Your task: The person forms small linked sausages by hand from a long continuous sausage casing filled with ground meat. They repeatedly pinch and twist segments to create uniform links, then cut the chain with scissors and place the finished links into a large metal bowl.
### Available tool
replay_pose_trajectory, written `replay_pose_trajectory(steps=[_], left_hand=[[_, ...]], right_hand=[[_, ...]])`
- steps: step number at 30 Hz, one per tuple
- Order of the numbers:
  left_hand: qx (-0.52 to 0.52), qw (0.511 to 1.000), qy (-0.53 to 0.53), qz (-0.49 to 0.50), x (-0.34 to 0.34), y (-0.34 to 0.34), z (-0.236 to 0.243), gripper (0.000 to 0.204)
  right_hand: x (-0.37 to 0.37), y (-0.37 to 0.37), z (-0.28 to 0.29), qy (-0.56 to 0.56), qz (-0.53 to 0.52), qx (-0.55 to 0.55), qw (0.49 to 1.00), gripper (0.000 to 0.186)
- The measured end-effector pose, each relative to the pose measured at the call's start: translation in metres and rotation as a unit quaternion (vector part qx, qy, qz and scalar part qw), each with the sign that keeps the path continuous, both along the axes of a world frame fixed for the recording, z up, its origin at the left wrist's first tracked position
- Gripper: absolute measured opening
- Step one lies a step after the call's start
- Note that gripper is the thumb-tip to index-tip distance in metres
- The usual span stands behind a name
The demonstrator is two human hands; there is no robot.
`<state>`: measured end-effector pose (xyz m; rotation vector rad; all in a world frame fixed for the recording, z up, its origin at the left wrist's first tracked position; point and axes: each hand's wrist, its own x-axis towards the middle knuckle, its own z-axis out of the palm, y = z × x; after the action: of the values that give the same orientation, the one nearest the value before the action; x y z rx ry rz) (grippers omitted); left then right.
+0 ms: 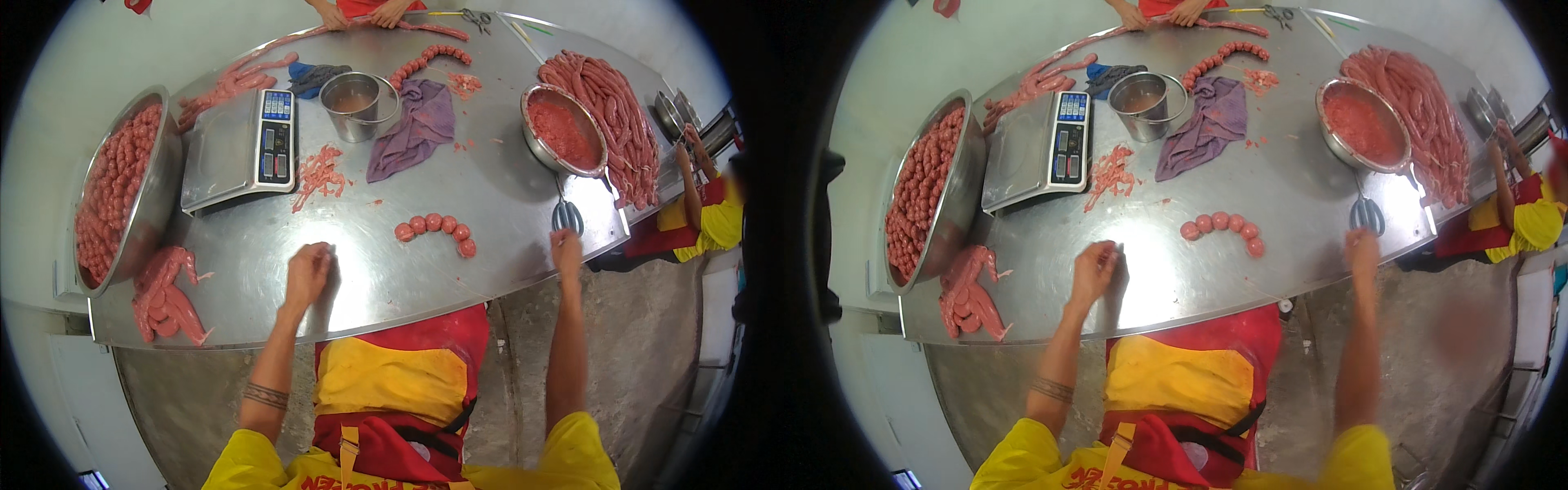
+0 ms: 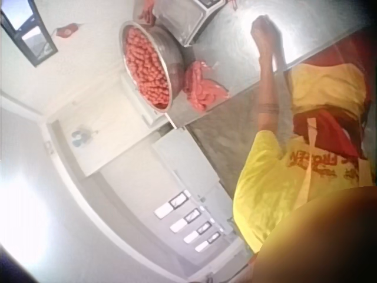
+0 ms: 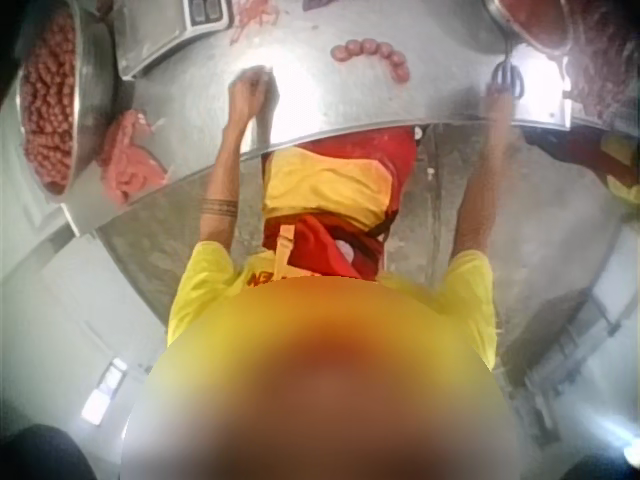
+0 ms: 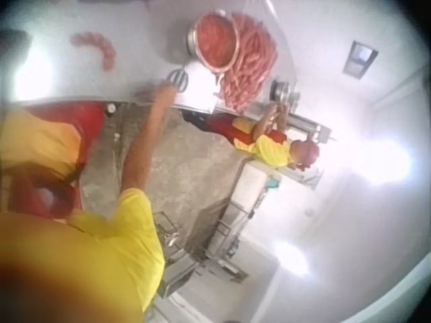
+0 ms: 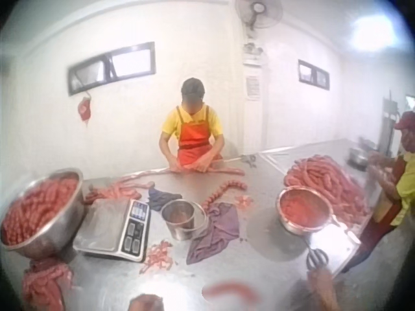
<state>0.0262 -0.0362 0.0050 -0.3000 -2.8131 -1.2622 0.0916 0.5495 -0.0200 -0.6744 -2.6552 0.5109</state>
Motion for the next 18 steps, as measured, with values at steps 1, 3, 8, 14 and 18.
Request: replay_pose_trajectory(steps=[1,3,8,14,18], left_hand=[[0.054,0.998,-0.038,0.004,0.009,0.018,0.002,0.025],[0.086,0.995,-0.048,-0.027,0.022,0.058,0.004,0.025],[0.010,0.982,0.178,-0.067,-0.014,0.151,0.006,0.027],[-0.006,0.992,0.031,-0.122,0.009,0.124,0.035,0.018],[0.107,0.974,0.074,-0.185,0.047,0.111,0.044,0.017]], right_hand=[[0.007,-0.028,0.003,-0.122,0.001,0.004,0.992,0.040],[0.043,-0.094,0.008,-0.219,0.151,-0.067,0.962,0.043],[0.075,-0.193,0.022,-0.013,0.260,0.073,0.963,0.026],[0.099,-0.234,0.081,-0.201,0.319,-0.359,0.854,0.015],[0.091,-0.269,0.114,0.000,0.516,-0.155,0.842,0.012]])
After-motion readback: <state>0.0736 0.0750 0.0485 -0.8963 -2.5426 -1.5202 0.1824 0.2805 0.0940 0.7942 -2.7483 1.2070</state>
